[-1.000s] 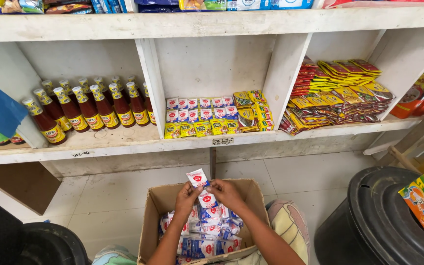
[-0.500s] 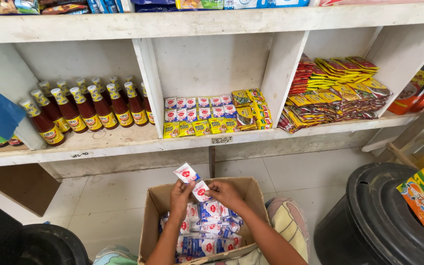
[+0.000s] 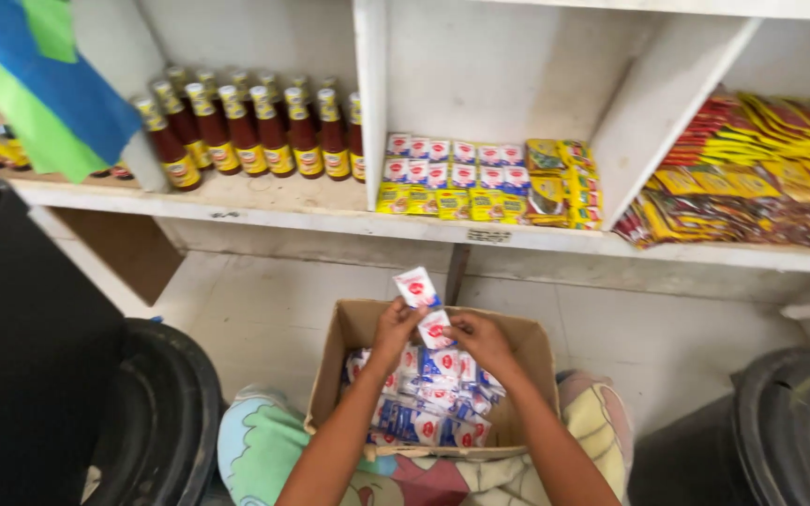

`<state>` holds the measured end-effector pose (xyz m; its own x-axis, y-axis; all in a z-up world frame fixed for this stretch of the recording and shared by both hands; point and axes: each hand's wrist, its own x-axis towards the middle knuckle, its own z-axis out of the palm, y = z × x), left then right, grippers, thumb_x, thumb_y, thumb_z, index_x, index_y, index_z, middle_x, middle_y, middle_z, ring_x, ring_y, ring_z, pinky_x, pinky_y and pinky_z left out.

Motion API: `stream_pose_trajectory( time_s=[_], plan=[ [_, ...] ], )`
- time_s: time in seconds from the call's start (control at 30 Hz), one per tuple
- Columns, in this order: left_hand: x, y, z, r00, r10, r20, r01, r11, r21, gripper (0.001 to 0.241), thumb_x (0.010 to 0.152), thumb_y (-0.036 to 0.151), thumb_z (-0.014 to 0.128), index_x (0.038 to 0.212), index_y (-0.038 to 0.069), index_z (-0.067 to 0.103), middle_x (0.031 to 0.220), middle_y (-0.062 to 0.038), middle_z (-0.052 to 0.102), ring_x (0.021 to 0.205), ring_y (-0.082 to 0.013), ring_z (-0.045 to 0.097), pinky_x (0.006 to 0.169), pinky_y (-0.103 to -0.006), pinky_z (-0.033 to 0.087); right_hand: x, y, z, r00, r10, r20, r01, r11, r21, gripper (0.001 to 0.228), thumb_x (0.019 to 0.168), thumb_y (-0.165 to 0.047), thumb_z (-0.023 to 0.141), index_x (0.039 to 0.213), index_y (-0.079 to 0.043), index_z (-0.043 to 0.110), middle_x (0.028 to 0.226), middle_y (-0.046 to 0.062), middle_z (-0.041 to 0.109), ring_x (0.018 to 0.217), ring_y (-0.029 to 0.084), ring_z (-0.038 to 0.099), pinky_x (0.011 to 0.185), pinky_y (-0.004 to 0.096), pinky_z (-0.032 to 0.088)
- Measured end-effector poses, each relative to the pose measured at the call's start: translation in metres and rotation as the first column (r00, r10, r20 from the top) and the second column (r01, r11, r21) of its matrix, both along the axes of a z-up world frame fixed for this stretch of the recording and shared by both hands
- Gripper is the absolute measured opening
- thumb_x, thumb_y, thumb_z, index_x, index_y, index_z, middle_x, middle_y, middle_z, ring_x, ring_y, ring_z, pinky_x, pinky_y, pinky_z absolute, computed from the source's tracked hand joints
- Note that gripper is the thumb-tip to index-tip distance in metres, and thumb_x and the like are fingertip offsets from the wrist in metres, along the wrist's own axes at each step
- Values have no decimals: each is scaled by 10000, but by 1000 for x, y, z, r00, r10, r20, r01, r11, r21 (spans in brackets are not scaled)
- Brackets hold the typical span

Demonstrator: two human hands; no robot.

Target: Stocking small milk sachets from a cardboard box onto a low grocery store shelf.

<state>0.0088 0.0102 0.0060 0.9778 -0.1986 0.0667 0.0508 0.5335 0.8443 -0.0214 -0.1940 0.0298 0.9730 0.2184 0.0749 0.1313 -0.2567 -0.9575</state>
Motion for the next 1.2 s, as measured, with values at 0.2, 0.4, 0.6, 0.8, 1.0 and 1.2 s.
stream_pose_trajectory(
  time_s=[0.2, 0.4, 0.6, 0.8, 1.0, 1.2],
  plan=[
    [-7, -9, 5, 996, -79, -39, 83, 990, 113, 218, 970, 156, 687, 1174, 87, 655, 1013, -31, 762, 851, -105, 725, 715, -276, 612, 3, -7, -18, 979, -159, 126, 173, 979, -110, 259, 924, -250, 751, 1002, -4, 743, 800, 63, 750, 709, 84, 624, 635, 266, 508],
    [-10, -9, 24, 991, -25, -128, 43, 989, 139, 173, 966, 186, 677, 1103, 85, 646, 916, -25, 745, 782, -123, 729, 650, -306, 615, -2, 0, -4, 996, -80, 27, 80, 997, 9, 265, 879, -142, 744, 1111, -17, 713, 866, 76, 781, 739, 107, 701, 651, 275, 560],
    [-4, -12, 20, 982, -132, -137, 141, 989, 54, 192, 981, 207, 666, 1126, 85, 642, 946, -24, 745, 814, -115, 735, 691, -307, 635, -30, 19, 63, 977, -213, 33, 213, 977, 6, 592, 844, -69, 730, 1404, -150, 558, 890, 51, 764, 738, 116, 711, 664, 289, 585],
    [-4, -17, 17, 965, -168, -203, 188, 979, 84, 195, 982, 210, 669, 1136, 93, 652, 931, -29, 730, 810, -122, 724, 696, -313, 642, -36, 19, 74, 977, -214, -18, 208, 964, -165, 467, 918, -53, 705, 1369, -144, 627, 829, 184, 646, 706, 209, 582, 649, 364, 501],
    [-5, -21, 16, 960, -182, -211, 196, 979, 48, 198, 973, 202, 667, 1135, 93, 637, 961, -28, 752, 830, -116, 734, 701, -320, 633, -39, 18, 87, 974, -94, 207, 148, 954, -261, 370, 871, -10, 645, 1225, -105, 695, 1060, 97, 690, 909, 253, 686, 777, 344, 547],
    [0, -19, 19, 972, -51, -230, 66, 996, 62, 194, 979, 199, 669, 1135, 87, 641, 917, -41, 726, 778, -119, 712, 666, -297, 599, -6, -10, 98, 909, 138, 394, 119, 819, -561, 435, 855, -124, 723, 1281, -110, 638, 1206, 177, 638, 1106, 370, 630, 929, 435, 528]
  ],
)
